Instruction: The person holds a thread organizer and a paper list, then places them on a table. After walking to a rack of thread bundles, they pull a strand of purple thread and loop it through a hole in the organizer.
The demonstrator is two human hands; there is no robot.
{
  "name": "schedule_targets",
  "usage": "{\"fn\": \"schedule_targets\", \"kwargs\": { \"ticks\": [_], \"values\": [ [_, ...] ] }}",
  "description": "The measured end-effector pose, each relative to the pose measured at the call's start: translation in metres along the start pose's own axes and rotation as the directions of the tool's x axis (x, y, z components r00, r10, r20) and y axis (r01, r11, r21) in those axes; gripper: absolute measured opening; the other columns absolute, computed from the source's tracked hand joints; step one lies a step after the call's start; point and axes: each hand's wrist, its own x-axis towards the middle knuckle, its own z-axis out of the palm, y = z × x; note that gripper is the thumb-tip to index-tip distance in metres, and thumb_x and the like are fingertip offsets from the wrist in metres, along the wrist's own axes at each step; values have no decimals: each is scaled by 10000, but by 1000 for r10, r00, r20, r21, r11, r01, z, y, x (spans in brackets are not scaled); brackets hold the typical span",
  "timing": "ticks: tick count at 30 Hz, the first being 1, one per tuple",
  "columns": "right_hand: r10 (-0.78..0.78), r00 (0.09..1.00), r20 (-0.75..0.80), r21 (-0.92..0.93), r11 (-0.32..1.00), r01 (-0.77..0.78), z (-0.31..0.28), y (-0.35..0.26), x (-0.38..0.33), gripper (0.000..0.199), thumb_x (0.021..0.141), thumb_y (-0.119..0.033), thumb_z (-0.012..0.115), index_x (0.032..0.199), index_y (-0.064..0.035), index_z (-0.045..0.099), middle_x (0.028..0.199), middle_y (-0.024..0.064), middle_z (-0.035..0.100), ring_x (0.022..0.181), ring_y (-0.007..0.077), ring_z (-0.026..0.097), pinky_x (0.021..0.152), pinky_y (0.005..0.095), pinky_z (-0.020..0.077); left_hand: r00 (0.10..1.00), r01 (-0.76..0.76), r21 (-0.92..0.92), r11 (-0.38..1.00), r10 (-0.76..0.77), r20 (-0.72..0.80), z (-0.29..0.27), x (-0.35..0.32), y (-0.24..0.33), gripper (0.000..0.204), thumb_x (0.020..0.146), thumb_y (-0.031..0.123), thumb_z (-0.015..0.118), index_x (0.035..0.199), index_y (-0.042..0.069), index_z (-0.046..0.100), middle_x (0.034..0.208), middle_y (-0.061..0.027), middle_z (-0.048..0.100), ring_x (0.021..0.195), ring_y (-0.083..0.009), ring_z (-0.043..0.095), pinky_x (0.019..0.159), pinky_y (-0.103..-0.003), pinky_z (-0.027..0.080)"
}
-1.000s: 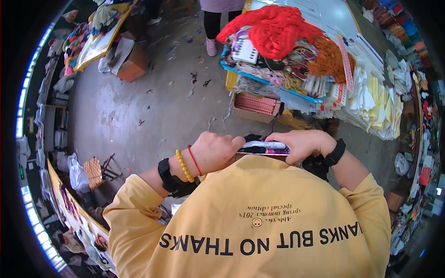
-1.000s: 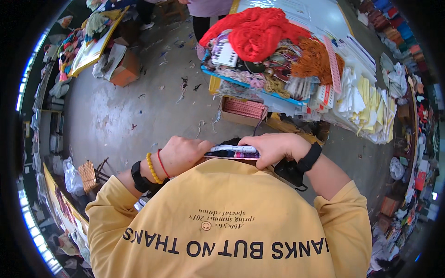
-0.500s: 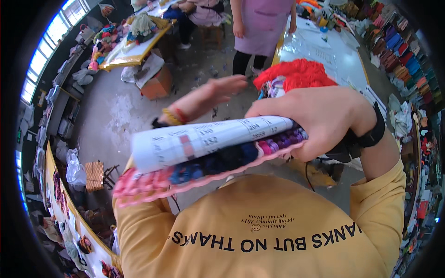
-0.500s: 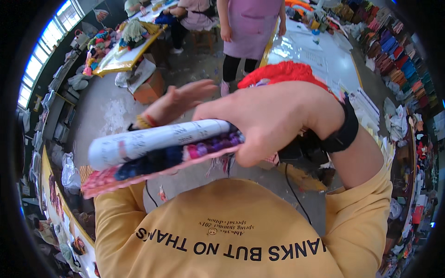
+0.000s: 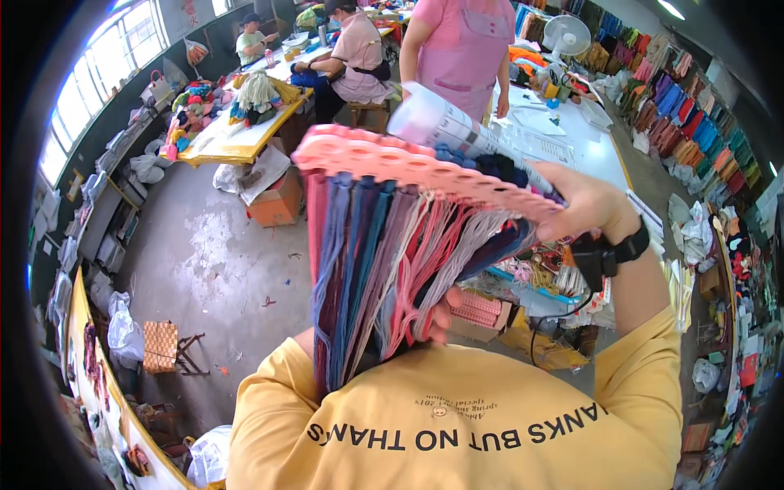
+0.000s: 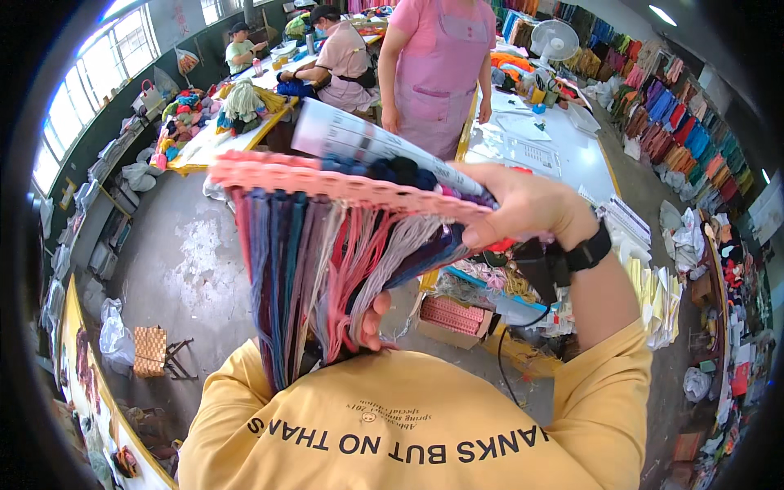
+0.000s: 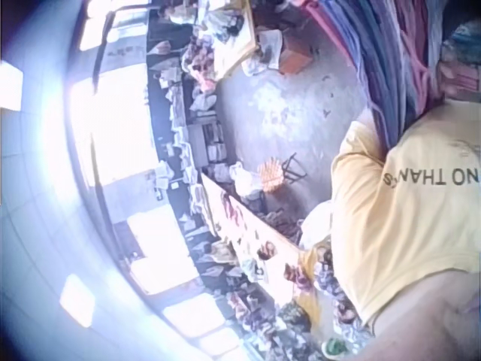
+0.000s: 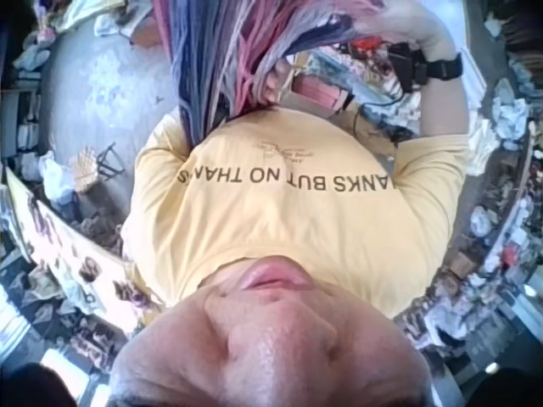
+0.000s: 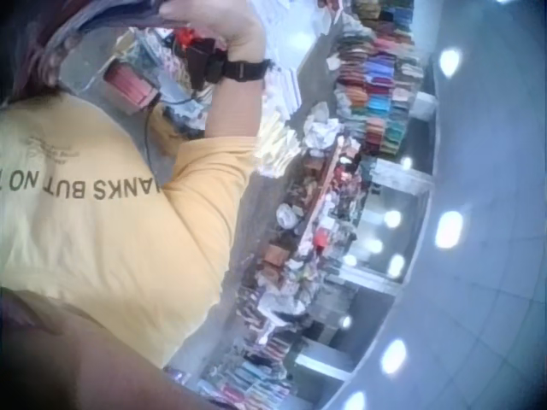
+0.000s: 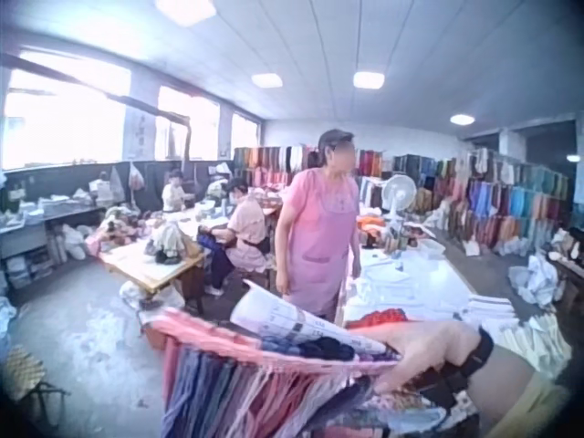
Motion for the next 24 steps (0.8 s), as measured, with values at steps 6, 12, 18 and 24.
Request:
{"fn": "schedule_targets", "kwargs": {
  "ticks": [6,12,18,24],
  "values": [
    [225,972,-65,325,926,-192,24,29,1,582,664,-115,648,1196,-39,423,970,19,544,711,54,498,577,193,416,988,-105,-66,992,96,-125,31,-1,3,717,832,450,452,1335,22,175,1261,-347,274,1028,-459,445,724,-561,459],
    [104,990,-96,545,838,-35,34,60,7,627,666,-158,692,1199,10,407,1090,59,525,960,129,502,851,265,396,876,286,546,787,15,-482,48,-22,11,791,622,276,732,1250,22,323,1049,-233,527,525,-193,520,460,-271,429],
    [145,989,30,590,796,-135,47,72,5,618,684,-181,688,1200,5,404,1053,76,541,883,152,550,758,279,453,840,529,713,-459,399,-367,22,-45,18,380,713,205,613,1028,35,485,928,-149,584,565,-262,558,513,-362,462],
    [166,970,177,892,390,-229,99,66,-4,584,705,-172,659,1199,-13,391,1010,116,551,793,183,591,628,319,515,783,546,368,-752,615,95,9,-54,7,290,662,149,645,935,82,574,766,-113,576,683,-321,552,591,-383,459]
  ]
}}
